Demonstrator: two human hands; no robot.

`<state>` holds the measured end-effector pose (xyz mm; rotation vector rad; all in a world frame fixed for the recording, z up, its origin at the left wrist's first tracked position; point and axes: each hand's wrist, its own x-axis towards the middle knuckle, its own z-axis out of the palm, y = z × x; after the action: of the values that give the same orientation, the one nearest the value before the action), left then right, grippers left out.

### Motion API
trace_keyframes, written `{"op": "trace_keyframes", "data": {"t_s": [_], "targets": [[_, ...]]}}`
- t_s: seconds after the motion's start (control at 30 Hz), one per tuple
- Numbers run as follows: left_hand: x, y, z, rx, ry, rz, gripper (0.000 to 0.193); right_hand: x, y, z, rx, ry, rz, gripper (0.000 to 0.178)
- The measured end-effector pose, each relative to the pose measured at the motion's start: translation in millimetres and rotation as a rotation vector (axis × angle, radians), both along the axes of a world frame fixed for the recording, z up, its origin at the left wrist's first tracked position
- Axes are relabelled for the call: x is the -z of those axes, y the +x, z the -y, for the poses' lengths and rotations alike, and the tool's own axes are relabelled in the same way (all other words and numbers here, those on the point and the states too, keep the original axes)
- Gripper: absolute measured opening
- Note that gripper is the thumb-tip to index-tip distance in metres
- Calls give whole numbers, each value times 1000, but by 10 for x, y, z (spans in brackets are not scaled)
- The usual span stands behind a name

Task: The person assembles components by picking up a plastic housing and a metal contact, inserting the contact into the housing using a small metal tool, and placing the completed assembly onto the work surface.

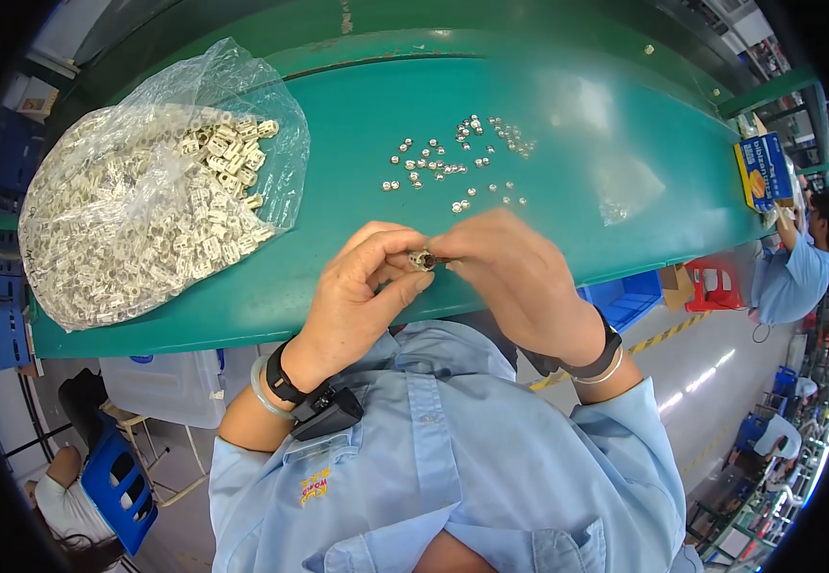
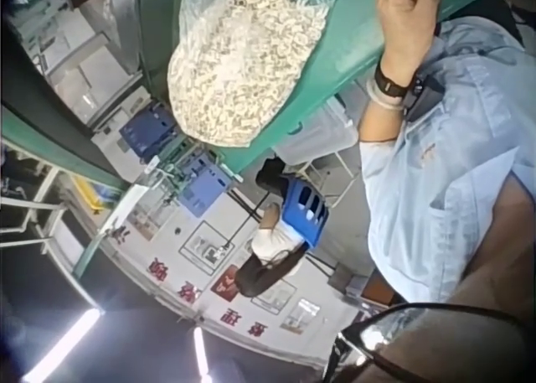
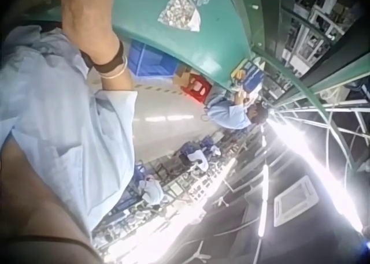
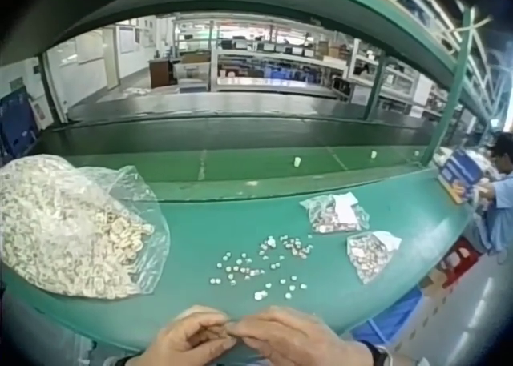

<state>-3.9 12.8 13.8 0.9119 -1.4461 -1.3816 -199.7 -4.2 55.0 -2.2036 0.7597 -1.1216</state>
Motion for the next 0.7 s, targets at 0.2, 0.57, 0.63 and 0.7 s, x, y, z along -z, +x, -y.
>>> {"op": "trace_keyframes", "data": {"t_s": [0.2, 0.57, 0.63, 0.7], "targets": [[24, 14, -6, -1, -9, 21, 29, 13, 5, 8, -9, -9, -30, 32], [66, 24, -33, 6, -29, 39, 31, 38, 32, 1, -26, -4, -75, 31], [74, 23, -35, 9, -23, 40, 31, 42, 41, 6, -28, -24, -119, 30], [90, 10, -39, 1, -7, 8, 30, 54, 55, -4, -16, -41, -159, 30]]}}
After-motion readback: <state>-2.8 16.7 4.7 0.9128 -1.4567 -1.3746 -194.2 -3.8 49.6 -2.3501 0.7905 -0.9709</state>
